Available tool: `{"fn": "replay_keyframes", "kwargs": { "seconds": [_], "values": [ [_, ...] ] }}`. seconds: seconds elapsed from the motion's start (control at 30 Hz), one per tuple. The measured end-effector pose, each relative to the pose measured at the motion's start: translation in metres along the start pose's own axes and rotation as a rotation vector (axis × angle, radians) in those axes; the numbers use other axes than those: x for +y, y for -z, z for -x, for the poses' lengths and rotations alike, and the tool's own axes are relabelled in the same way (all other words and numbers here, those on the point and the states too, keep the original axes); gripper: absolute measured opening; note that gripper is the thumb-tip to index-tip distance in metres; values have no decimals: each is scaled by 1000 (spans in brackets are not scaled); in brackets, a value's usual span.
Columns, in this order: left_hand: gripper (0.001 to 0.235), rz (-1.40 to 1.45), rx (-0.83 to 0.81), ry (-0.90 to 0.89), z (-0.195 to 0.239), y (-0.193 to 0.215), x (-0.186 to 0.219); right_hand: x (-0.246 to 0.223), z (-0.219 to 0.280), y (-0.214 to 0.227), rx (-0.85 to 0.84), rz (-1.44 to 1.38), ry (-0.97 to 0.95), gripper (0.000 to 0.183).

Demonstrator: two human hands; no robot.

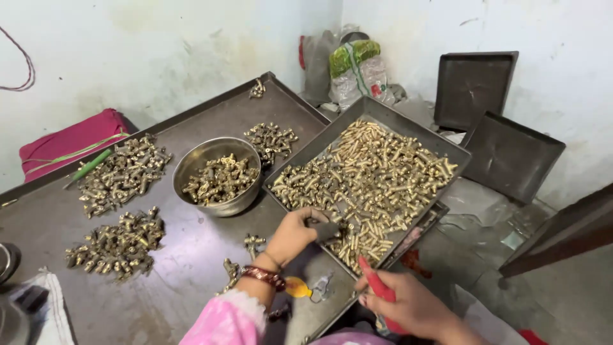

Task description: Trimming excess material from small brass components using a hand-held clipper.

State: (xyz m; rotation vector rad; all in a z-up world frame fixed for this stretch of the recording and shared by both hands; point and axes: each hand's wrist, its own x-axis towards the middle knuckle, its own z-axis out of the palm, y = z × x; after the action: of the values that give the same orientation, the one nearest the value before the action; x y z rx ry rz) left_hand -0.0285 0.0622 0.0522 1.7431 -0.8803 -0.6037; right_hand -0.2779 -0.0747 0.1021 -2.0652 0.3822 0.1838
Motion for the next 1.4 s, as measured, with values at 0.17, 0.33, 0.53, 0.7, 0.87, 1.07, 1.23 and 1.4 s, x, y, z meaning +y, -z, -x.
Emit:
{"fn": "replay_keyframes", "kwargs": {
  "seconds": [0.17, 0.33, 0.53, 0.7, 0.87, 1.07, 1.23, 1.4],
  "values": [
    [12, 662, -8, 104, 88, 11, 70, -25, -7, -25, -154, -397, 11, 26],
    [13, 647, 179, -103, 149, 18, 73, -45, -9, -50, -322, -338, 127, 24],
    [11, 455, 474, -235, 210, 14, 102, -70, -10, -79, -383, -473, 180, 21],
    [11, 464, 478, -345, 220, 11, 93, -88, -9, -76, -332, -439, 193, 19],
    [29, 1195, 562, -81, 192, 27, 127, -135, 1, -80, 18, 449, 618, 27],
    [36, 936, 404, -146, 173, 34, 169, -123, -23, -57, -164, 244, 833, 28],
    [29, 926, 307, -247, 147, 22, 165, -109, -36, -46, -948, -544, 349, 27],
    [27, 1093, 634, 97, 130, 0, 128, -83, -56, -46, -148, 508, 553, 24]
  ]
}}
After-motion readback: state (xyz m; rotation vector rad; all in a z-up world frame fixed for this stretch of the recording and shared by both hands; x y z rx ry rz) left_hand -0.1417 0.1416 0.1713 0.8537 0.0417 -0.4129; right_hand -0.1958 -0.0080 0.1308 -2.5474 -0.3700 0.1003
